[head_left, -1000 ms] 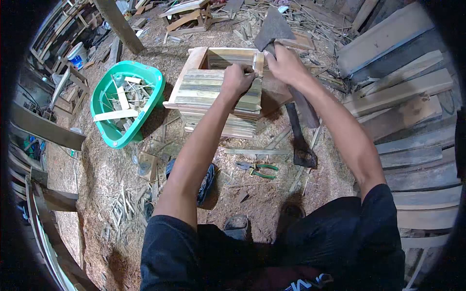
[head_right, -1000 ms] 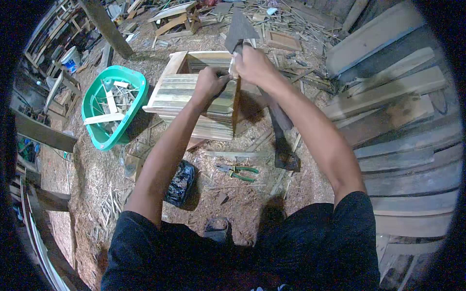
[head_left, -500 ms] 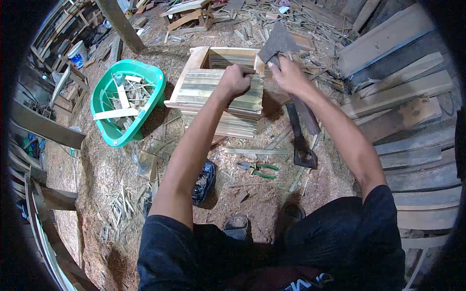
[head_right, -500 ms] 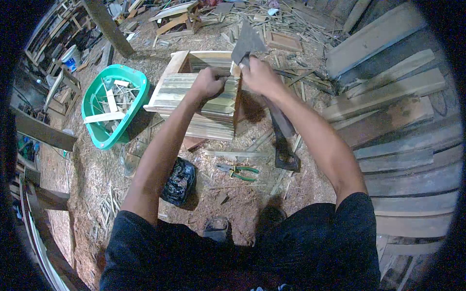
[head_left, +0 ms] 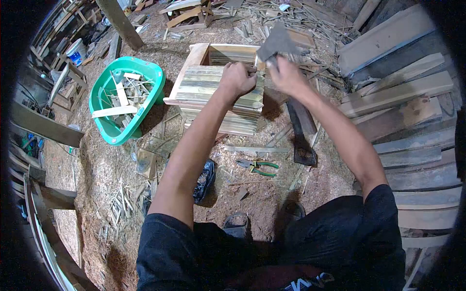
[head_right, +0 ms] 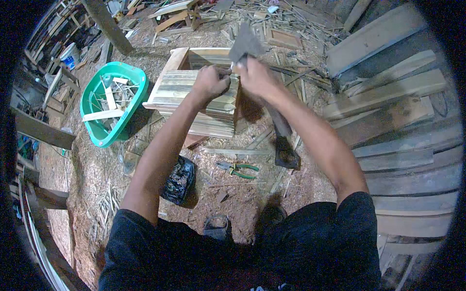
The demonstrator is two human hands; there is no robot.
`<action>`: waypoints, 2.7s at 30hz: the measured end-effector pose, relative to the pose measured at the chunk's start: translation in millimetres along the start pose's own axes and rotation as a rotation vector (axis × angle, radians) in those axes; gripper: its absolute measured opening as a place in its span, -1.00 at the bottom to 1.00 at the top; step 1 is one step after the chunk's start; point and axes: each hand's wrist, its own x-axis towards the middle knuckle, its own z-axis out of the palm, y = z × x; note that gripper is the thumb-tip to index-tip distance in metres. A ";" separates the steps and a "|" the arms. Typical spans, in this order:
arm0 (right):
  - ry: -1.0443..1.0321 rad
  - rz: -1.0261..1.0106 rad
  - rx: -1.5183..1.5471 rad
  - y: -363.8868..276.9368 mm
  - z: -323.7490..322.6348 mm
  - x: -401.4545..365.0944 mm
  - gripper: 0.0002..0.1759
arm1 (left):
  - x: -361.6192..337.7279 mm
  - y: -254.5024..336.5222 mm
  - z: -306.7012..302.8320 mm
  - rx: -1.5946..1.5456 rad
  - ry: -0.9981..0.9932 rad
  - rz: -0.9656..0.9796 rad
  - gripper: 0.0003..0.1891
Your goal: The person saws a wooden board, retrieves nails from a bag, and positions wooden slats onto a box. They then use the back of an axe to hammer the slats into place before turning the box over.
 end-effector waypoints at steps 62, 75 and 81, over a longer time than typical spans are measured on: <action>-0.114 0.061 -0.008 -3.3 -10.7 0.7 -0.56 | 6.0 -11.7 17.4 0.048 -0.008 -0.031 -0.70; -0.199 0.126 -0.044 -6.9 -4.6 2.9 -0.63 | 0.9 8.0 1.7 0.013 -0.045 -0.121 -0.26; 0.309 -0.094 0.255 -31.9 -18.4 16.2 -0.58 | -0.2 11.6 -3.6 -0.009 -0.066 -0.154 -0.15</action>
